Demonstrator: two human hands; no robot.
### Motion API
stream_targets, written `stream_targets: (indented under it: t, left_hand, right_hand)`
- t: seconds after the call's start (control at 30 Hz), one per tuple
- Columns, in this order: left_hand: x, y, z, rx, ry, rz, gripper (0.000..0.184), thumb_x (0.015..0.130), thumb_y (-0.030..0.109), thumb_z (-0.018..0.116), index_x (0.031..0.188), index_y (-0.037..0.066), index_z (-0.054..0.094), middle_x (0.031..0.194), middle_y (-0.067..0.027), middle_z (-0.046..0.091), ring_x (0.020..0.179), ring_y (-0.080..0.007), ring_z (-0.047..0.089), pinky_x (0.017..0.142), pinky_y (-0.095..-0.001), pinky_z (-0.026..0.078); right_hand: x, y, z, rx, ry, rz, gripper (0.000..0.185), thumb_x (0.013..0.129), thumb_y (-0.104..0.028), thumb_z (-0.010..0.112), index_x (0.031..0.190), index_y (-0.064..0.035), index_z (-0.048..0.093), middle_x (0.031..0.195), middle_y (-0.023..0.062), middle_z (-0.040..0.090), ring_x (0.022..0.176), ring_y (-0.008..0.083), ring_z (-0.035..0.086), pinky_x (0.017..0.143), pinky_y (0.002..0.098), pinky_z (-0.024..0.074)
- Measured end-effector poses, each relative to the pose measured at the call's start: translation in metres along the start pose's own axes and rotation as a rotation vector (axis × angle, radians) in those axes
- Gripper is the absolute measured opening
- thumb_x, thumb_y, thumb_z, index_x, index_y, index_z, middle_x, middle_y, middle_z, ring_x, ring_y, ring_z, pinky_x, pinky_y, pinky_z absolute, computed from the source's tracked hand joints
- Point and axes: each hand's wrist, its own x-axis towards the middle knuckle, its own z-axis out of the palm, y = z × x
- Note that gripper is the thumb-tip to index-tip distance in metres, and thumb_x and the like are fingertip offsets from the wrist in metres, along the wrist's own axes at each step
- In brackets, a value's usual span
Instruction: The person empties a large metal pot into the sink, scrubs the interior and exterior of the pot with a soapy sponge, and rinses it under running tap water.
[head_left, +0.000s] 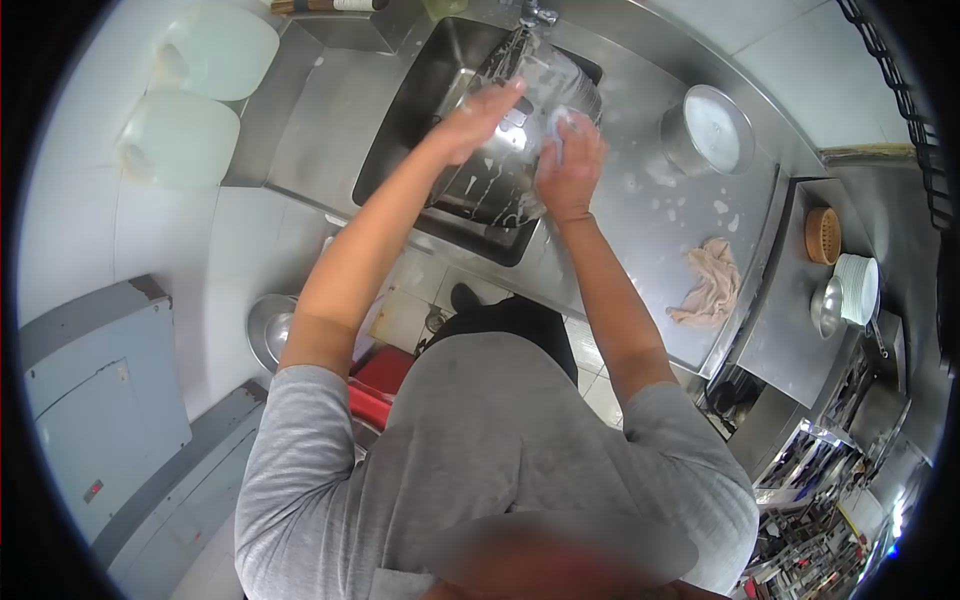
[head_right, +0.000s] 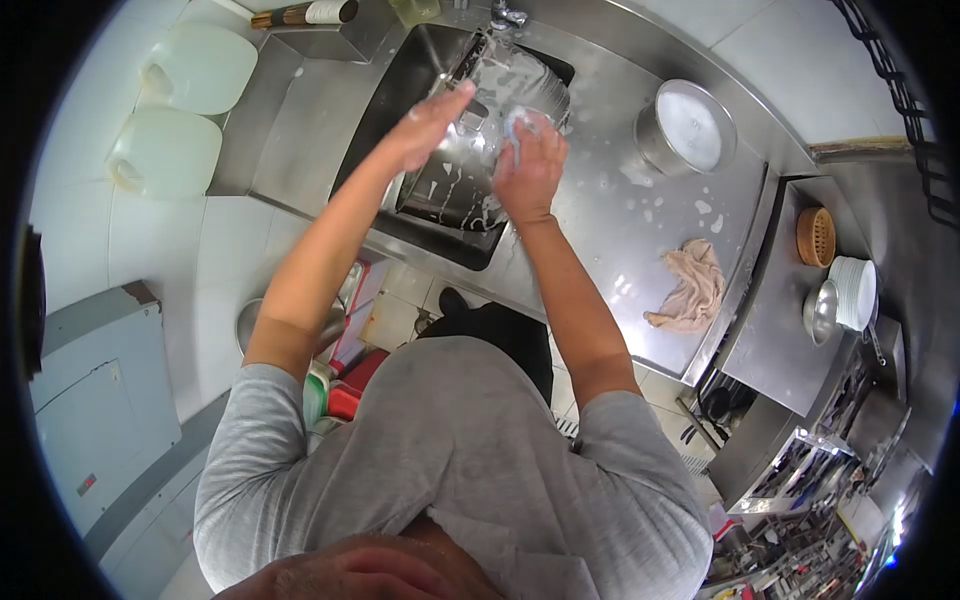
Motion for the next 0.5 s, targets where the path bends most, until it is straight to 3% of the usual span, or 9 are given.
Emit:
stream_targets:
  t: [0.07, 0.17, 0.27, 0.37, 0.4, 0.5]
  left_hand:
    - [-0.008, -0.001, 0.002, 0.096, -0.012, -0.072, 0.094, 0.093, 0.068, 0.048, 0.150, -0.005, 0.031, 0.154, -0.0202, 0.037, 0.145, -0.0297, 0.030, 0.116, -0.0414, 0.026]
    - [0.000, 0.009, 0.005, 0.117, -0.002, -0.120, 0.096, 0.092, 0.072, 0.044, 0.151, -0.004, 0.031, 0.155, -0.0194, 0.036, 0.144, -0.0290, 0.030, 0.117, -0.0404, 0.025]
    - [0.016, 0.011, 0.002, -0.042, -0.088, -0.095, 0.104, 0.089, 0.077, 0.046, 0.152, -0.005, 0.029, 0.157, -0.0197, 0.031, 0.145, -0.0272, 0.029, 0.118, -0.0395, 0.023]
    - [0.032, 0.023, -0.007, -0.191, -0.278, -0.292, 0.091, 0.094, 0.070, 0.045, 0.153, 0.002, 0.031, 0.159, -0.0172, 0.030, 0.146, -0.0282, 0.026, 0.118, -0.0409, 0.023]
    - [0.035, 0.023, -0.001, -0.121, -0.170, -0.193, 0.089, 0.094, 0.069, 0.044, 0.152, 0.003, 0.033, 0.157, -0.0153, 0.033, 0.145, -0.0273, 0.029, 0.118, -0.0411, 0.024]
    - [0.034, 0.035, 0.009, -0.013, 0.026, -0.235, 0.086, 0.095, 0.068, 0.044, 0.152, 0.004, 0.035, 0.155, -0.0150, 0.037, 0.144, -0.0257, 0.032, 0.118, -0.0393, 0.025]
  right_hand:
    - [-0.011, -0.025, 0.000, -0.145, 0.041, 0.043, 0.037, 0.077, -0.005, 0.063, 0.113, -0.0014, 0.062, 0.124, 0.0177, 0.058, 0.114, 0.0389, 0.054, 0.098, 0.0496, 0.0412]
    - [-0.051, -0.062, 0.005, 0.001, -0.115, -0.282, 0.039, 0.078, -0.004, 0.061, 0.117, 0.0000, 0.060, 0.126, 0.0199, 0.056, 0.114, 0.0396, 0.053, 0.097, 0.0504, 0.0415]
    - [-0.017, -0.059, 0.017, 0.052, -0.145, -0.156, 0.041, 0.078, -0.005, 0.060, 0.119, 0.0012, 0.058, 0.125, 0.0202, 0.056, 0.113, 0.0393, 0.053, 0.095, 0.0509, 0.0423]
    - [0.003, -0.065, 0.029, -0.106, -0.006, -0.096, 0.042, 0.078, -0.006, 0.060, 0.119, 0.0018, 0.059, 0.125, 0.0208, 0.056, 0.110, 0.0383, 0.055, 0.094, 0.0503, 0.0432]
    - [-0.010, -0.071, 0.026, -0.056, -0.022, -0.135, 0.041, 0.079, -0.008, 0.059, 0.119, 0.0033, 0.059, 0.123, 0.0212, 0.057, 0.109, 0.0387, 0.055, 0.094, 0.0507, 0.0433]
    - [-0.009, -0.030, 0.022, -0.091, -0.088, -0.441, 0.039, 0.081, -0.010, 0.060, 0.117, 0.0035, 0.060, 0.122, 0.0235, 0.057, 0.109, 0.0414, 0.054, 0.094, 0.0511, 0.0431]
